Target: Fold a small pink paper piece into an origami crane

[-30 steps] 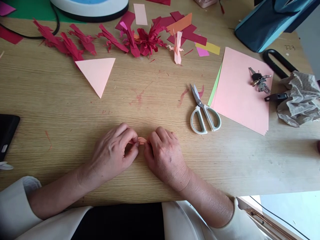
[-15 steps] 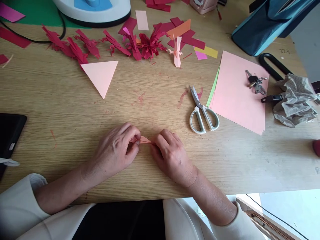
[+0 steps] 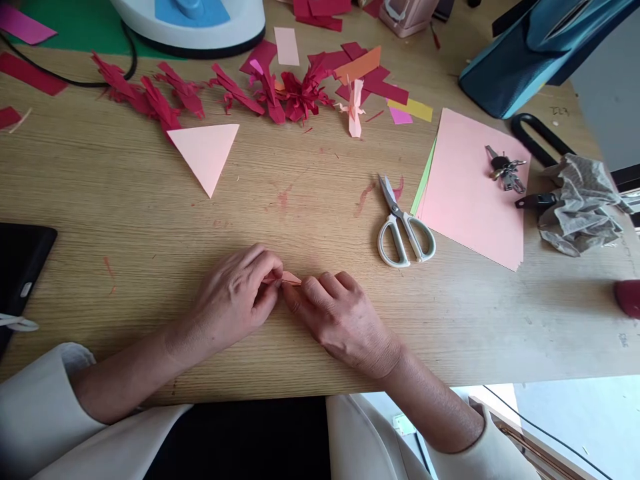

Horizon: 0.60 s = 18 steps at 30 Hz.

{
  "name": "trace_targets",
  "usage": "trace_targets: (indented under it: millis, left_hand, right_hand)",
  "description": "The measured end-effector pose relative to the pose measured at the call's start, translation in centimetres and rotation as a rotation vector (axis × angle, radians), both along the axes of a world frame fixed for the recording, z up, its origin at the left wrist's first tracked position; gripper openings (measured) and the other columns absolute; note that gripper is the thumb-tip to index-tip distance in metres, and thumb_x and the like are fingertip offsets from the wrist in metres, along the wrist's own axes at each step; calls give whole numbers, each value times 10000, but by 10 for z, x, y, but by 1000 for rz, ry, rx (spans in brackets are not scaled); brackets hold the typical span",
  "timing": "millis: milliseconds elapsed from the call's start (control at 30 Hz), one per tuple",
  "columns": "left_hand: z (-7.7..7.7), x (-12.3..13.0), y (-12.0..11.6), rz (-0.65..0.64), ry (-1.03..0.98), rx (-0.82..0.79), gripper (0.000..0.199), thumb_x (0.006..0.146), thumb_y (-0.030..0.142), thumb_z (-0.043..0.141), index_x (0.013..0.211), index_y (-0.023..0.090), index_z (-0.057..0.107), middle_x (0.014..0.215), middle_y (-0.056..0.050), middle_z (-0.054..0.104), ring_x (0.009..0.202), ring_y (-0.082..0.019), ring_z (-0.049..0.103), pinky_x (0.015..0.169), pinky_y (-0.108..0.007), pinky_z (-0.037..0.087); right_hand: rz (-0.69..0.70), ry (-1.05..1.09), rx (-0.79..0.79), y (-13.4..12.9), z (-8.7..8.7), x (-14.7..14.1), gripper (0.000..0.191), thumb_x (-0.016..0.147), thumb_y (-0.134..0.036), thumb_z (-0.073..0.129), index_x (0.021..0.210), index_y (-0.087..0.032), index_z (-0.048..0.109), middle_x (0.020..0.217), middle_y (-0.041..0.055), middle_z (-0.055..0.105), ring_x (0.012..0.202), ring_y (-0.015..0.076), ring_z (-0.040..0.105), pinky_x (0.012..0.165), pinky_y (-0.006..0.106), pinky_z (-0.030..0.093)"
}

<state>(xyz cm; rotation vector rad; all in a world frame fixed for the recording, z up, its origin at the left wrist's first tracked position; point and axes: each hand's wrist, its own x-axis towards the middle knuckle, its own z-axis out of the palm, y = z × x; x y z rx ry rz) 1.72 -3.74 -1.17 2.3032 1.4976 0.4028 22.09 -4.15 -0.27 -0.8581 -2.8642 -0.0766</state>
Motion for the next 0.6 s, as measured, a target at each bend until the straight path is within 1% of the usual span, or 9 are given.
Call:
trace_targets:
  millis: [167, 367, 600]
  left_hand:
    - [-1, -1, 1, -11, 8, 0, 82, 884, 143, 467, 822, 188, 495, 884, -47, 566, 788, -194, 514, 695, -330, 395]
    - [-1, -1, 1, -20, 10, 4, 102, 894, 141, 445, 820, 185, 500, 884, -52, 558, 787, -193, 513, 703, -329, 398]
    - [-1, -1, 2, -32, 13, 10, 103, 889, 149, 435, 818, 184, 501, 872, -57, 552, 782, -198, 512, 705, -336, 406]
  right_hand:
    - [18, 4, 12, 1, 1, 1, 341, 969, -122, 451, 1292, -128, 559, 867, 56, 570, 728, 175, 465, 613, 345, 388]
    - [90, 55, -33, 1, -3, 12, 388, 958, -114, 469, 1343, -101, 518, 973, 84, 612, 763, 183, 484, 648, 361, 425]
    - [62, 57, -62, 1, -4, 18, 408, 954, -114, 477, 1360, -115, 515, 972, 85, 617, 788, 198, 484, 669, 371, 425]
